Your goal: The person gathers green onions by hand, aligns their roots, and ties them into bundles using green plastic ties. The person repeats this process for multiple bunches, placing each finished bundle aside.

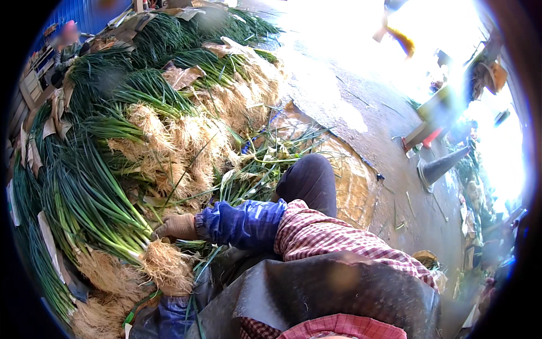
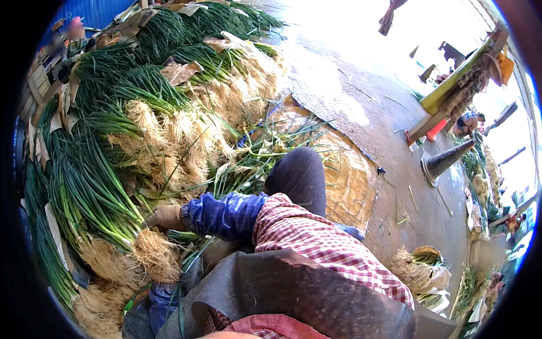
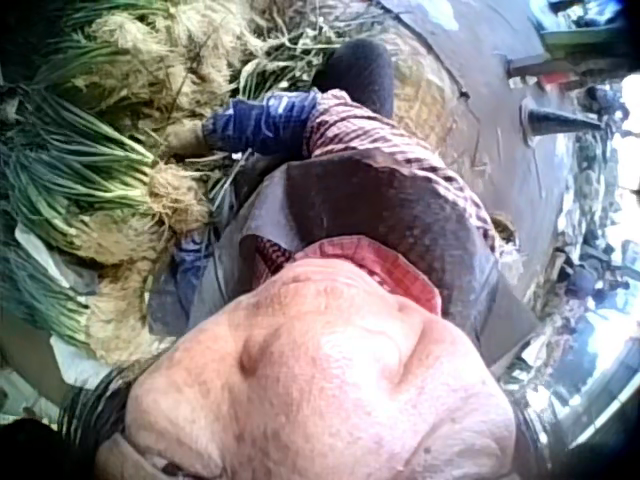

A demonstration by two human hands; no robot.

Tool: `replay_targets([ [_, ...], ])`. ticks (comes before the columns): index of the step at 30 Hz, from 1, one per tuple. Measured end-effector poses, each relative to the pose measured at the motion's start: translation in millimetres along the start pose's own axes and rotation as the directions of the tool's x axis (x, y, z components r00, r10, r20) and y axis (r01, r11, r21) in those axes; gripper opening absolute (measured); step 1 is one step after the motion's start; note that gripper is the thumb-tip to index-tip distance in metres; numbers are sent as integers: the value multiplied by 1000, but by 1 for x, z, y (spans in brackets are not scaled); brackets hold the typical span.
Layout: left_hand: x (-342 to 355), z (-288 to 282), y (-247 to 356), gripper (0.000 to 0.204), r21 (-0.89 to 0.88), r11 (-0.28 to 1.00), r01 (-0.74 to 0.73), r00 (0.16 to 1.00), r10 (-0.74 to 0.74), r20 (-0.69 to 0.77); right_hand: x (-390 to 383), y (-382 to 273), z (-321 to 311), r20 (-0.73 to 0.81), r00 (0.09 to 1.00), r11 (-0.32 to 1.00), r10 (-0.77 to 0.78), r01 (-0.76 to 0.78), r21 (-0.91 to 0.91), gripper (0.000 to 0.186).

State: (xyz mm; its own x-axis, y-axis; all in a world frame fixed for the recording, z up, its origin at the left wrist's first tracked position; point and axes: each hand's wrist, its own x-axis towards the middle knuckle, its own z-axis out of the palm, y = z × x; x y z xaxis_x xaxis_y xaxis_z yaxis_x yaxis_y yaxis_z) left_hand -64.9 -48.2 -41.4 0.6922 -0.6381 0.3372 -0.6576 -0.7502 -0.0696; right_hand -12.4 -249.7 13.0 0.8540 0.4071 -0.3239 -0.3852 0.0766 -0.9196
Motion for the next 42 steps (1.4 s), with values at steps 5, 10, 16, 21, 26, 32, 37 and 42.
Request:
replay_targets([
  [5, -4, -5, -5, 73, -437, 879, 190, 961, -77, 264, -2, -2, 4, -22, 996, 987, -83, 86, 137, 25],
  [10, -11, -5, -9, 85, -78, 983, 163, 944, -133, 302, -12, -19, 8, -98, 994, 997, -39, 45, 69, 20],
  [16, 0, -18, 8, 83, 78, 960, 268, 833, -272, 483, -23, -23, 19, -232, 940, 952, -250, 195, -237, 23],
  [21, 32, -32, 12, 57, -91, 954, 287, 942, -264, 208, -6, 4, -4, 40, 756, 420, -653, 406, -812, 24],
  [26, 12, -29, 20, 46, 740, -634, -225, 937, 69, 344, 2, 24, -11, 5, 996, 994, -89, 89, -67, 61],
  [32, 14, -21, 25, 51, 313, -946, -87, 917, 47, 395, -13, -2, 18, -133, 978, 952, -158, 187, 242, 18],
  [37, 17, -31, 28, 41, 272, -954, -127, 886, 14, 463, -29, -22, 42, -281, 783, 801, -555, 412, -434, 13],
  [42, 23, -36, 26, 42, 280, -954, -103, 886, 40, 463, -36, -28, 44, -299, 822, 858, -485, 380, -347, 13],
])
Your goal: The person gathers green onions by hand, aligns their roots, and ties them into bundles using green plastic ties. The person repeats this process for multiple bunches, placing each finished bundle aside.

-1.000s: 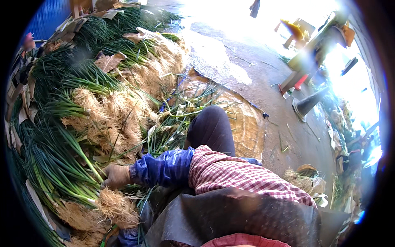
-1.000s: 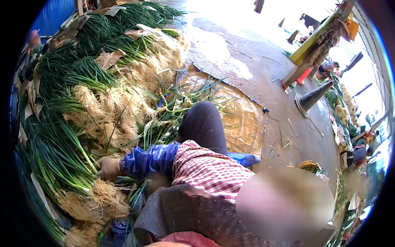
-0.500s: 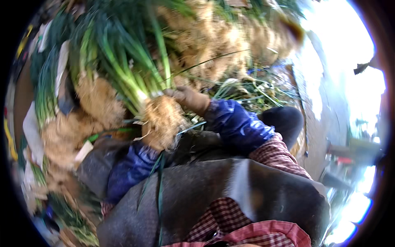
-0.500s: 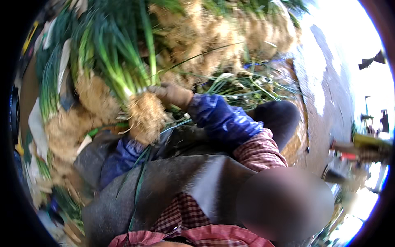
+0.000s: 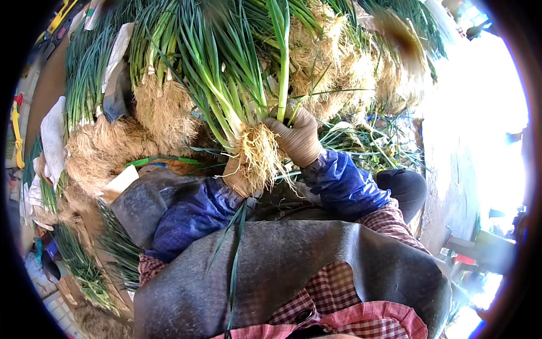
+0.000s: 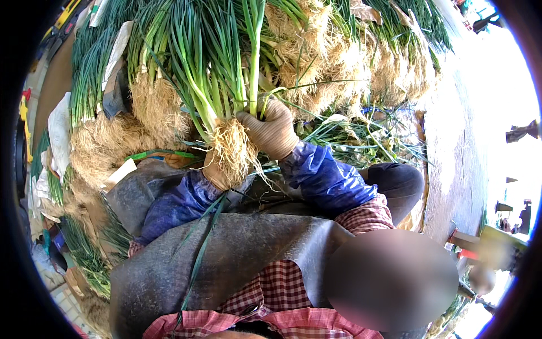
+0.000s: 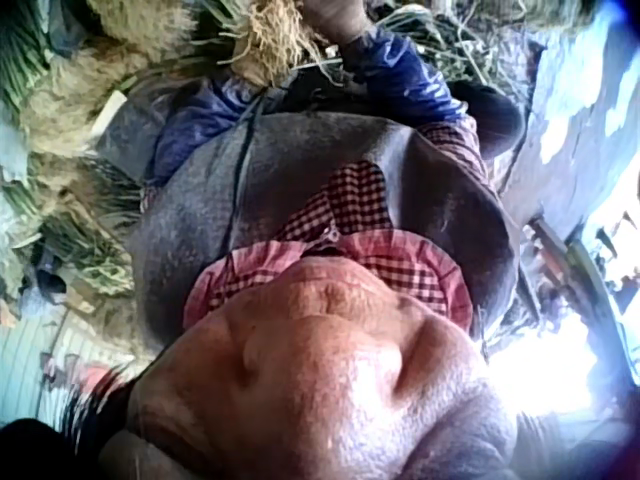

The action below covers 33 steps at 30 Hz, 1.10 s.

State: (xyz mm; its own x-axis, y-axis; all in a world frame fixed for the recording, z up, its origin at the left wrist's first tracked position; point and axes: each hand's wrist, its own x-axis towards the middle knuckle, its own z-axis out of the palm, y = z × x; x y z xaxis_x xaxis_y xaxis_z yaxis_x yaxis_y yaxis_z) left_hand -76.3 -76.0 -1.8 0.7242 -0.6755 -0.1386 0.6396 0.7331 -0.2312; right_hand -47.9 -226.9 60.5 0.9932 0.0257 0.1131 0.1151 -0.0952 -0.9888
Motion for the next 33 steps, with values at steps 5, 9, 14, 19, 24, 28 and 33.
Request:
replay_targets([
  [5, -6, 7, 3, 52, 91, 995, 31, 996, -23, -82, 19, 15, -28, 300, 938, 845, 172, -297, 445, 37],
  [9, -6, 4, 3, 44, 99, 995, -26, 993, 36, -109, 24, 27, -45, 14, 968, 924, 249, -242, 295, 46],
  [14, -2, -10, 4, 42, 109, 994, -6, 1000, 4, 17, 19, 8, -45, 63, 985, 987, 158, -157, -25, 40],
  [19, -7, -22, 5, 42, 728, 679, -93, 968, 232, -93, 41, -8, -36, 197, 933, 525, 300, 10, -851, 58],
  [24, -10, -22, 3, 43, 741, 668, -67, 948, 274, -162, 64, 20, -38, 535, 832, 346, 149, 463, -816, 29],
  [28, -11, -15, -2, 46, 513, 854, -83, 988, 138, -71, 56, 33, -47, 291, 909, 921, 299, -194, -339, 13],
  [33, -2, -6, -5, 48, 134, 991, -12, 1000, 8, 29, 31, 16, -42, 75, 927, 889, 367, -373, 265, 18],
])
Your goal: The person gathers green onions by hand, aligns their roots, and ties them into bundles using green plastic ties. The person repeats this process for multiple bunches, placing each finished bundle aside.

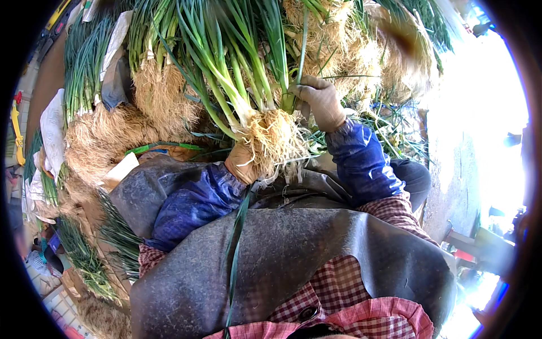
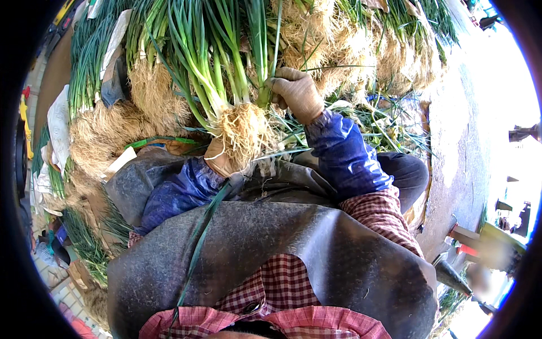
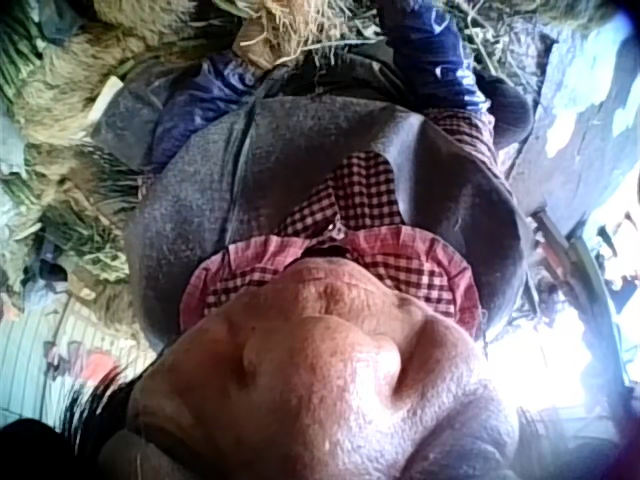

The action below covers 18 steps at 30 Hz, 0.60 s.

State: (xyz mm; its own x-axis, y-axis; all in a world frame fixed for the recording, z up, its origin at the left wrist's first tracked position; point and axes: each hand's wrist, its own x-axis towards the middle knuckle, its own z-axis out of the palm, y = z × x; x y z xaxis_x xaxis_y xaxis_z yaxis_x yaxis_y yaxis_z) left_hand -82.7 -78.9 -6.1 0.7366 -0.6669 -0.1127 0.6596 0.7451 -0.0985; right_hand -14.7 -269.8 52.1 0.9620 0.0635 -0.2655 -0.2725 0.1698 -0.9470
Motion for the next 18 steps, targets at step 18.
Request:
replay_targets([
  [18, 7, -15, 12, 39, 62, 995, -73, 997, 73, -10, -1, 11, -45, -59, 955, 936, 290, -271, 224, 69],
])
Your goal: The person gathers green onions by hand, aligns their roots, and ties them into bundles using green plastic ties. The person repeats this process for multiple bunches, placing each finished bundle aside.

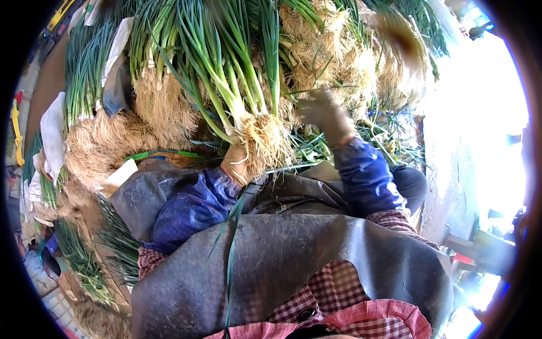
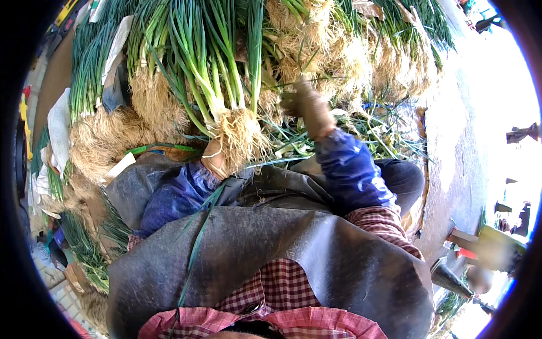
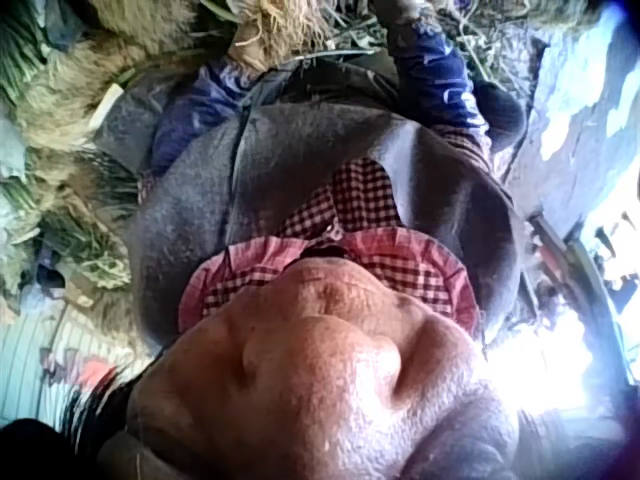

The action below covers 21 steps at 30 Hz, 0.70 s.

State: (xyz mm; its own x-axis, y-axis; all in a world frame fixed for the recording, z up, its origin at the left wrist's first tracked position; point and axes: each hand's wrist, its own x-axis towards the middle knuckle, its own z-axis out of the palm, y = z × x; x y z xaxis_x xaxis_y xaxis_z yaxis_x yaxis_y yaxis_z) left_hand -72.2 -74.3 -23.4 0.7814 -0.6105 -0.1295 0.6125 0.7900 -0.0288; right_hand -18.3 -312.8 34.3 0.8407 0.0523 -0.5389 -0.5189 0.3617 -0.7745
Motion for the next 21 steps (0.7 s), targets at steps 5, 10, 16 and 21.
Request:
replay_targets([
  [5, -10, -6, -4, 48, 595, 798, -96, 991, 133, -18, 34, 25, 72, 398, 901, 835, -174, 349, -426, 47],
  [10, -12, -15, 21, 48, 159, 983, -90, 996, 90, 5, 17, 2, 128, 617, 692, 508, -375, 710, -488, 49],
  [16, -27, -3, 50, 50, 70, 971, -231, 973, 230, 23, 58, -65, 117, 544, 662, -130, -516, 567, -813, 45],
  [21, -28, -1, 54, 49, -6, 982, -188, 981, 189, 37, 111, -79, 64, 106, 885, -445, -454, -122, -887, 47],
])
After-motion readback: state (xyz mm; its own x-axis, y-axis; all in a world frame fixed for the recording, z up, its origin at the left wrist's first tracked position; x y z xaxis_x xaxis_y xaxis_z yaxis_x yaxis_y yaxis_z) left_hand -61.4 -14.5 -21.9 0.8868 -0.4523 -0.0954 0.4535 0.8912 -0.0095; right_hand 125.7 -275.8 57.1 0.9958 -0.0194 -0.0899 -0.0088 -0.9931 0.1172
